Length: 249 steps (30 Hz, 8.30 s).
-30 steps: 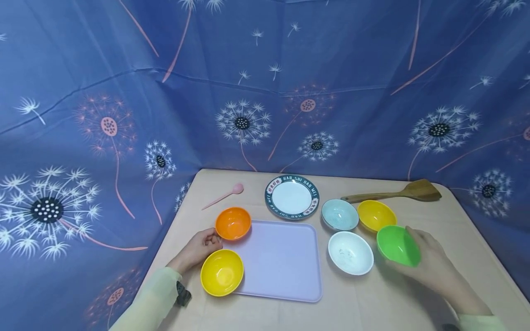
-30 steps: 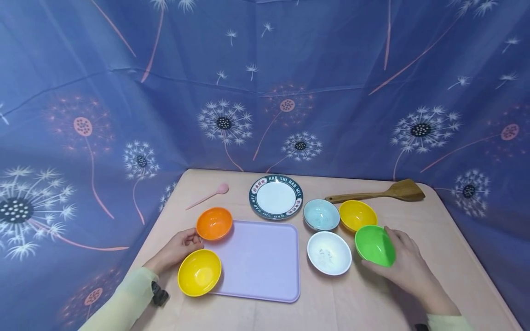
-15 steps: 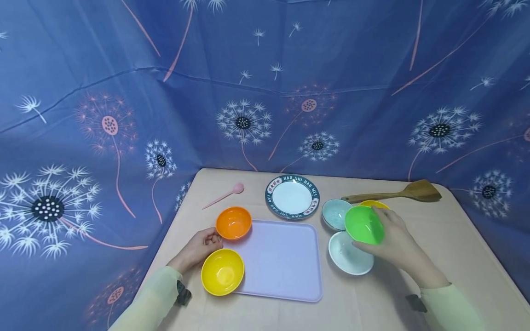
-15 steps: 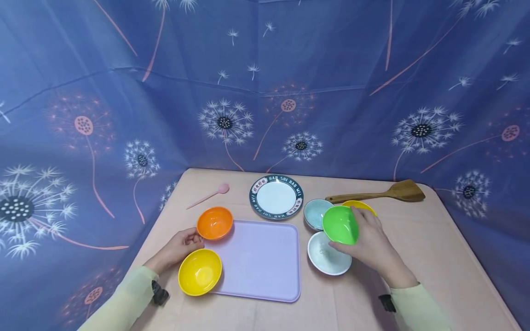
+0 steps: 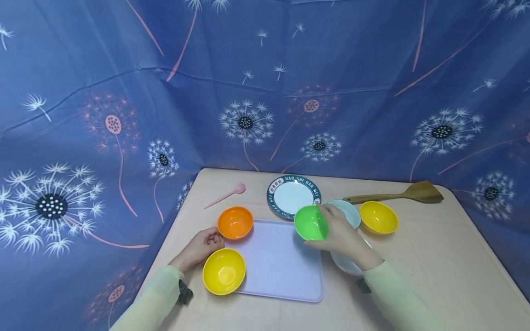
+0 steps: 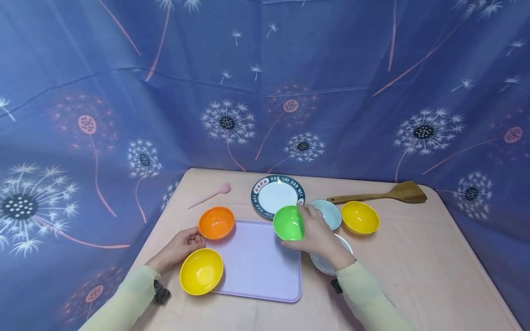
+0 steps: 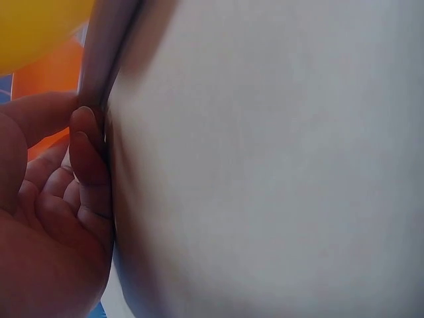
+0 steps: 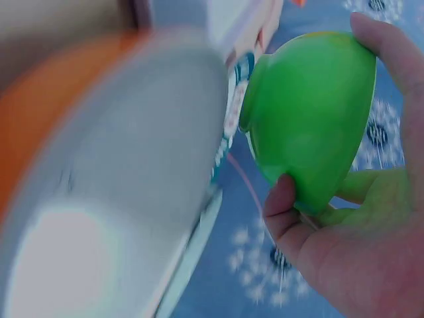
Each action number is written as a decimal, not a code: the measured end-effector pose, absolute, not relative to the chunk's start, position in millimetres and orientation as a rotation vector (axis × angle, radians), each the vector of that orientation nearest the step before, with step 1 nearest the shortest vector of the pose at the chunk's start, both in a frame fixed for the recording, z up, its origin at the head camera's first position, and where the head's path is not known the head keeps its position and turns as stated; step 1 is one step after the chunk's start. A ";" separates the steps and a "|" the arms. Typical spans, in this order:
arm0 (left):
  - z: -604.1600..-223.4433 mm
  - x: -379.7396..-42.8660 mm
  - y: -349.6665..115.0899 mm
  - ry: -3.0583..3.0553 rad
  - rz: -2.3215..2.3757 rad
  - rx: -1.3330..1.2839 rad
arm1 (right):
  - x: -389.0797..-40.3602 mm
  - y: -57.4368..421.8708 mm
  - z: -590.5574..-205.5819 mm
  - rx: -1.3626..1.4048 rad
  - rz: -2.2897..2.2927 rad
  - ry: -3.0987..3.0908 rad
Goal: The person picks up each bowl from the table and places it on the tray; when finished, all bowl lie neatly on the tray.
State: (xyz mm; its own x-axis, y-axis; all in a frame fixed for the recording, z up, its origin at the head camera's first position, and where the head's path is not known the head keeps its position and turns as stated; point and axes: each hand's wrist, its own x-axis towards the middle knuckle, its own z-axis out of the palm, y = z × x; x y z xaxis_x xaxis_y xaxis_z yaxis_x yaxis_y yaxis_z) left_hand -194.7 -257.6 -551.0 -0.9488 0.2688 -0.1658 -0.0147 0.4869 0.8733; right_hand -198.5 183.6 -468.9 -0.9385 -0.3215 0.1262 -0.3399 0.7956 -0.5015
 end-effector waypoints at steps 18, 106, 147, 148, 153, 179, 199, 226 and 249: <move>-551.4 -196.2 -256.3 2.459 1.431 0.188 | -213.2 99.1 -503.6 0.605 0.920 -3.006; -550.9 -193.9 -253.8 2.464 1.417 0.151 | -244.2 363.1 -505.1 0.089 0.638 -3.156; -546.5 -193.5 -252.5 2.444 1.433 0.126 | -183.4 256.2 -437.8 0.406 0.707 -2.985; -546.7 -193.7 -252.2 2.443 1.432 0.119 | -181.6 249.4 -438.1 0.425 0.707 -2.985; -548.2 -194.9 -251.7 2.439 1.442 0.109 | -171.7 214.8 -443.8 0.546 0.714 -2.970; -548.0 -195.9 -253.3 2.438 1.465 0.122 | -119.2 94.0 -500.8 0.927 0.947 -3.013; -548.7 -196.7 -255.1 2.421 1.462 0.124 | -111.9 75.6 -519.5 1.009 0.858 -2.950; -551.9 -195.7 -254.5 2.455 1.413 0.179 | -140.7 197.9 -496.7 0.552 0.721 -2.821; -553.1 -194.7 -254.6 2.487 1.407 0.216 | -124.8 266.6 -524.8 0.227 0.770 -2.909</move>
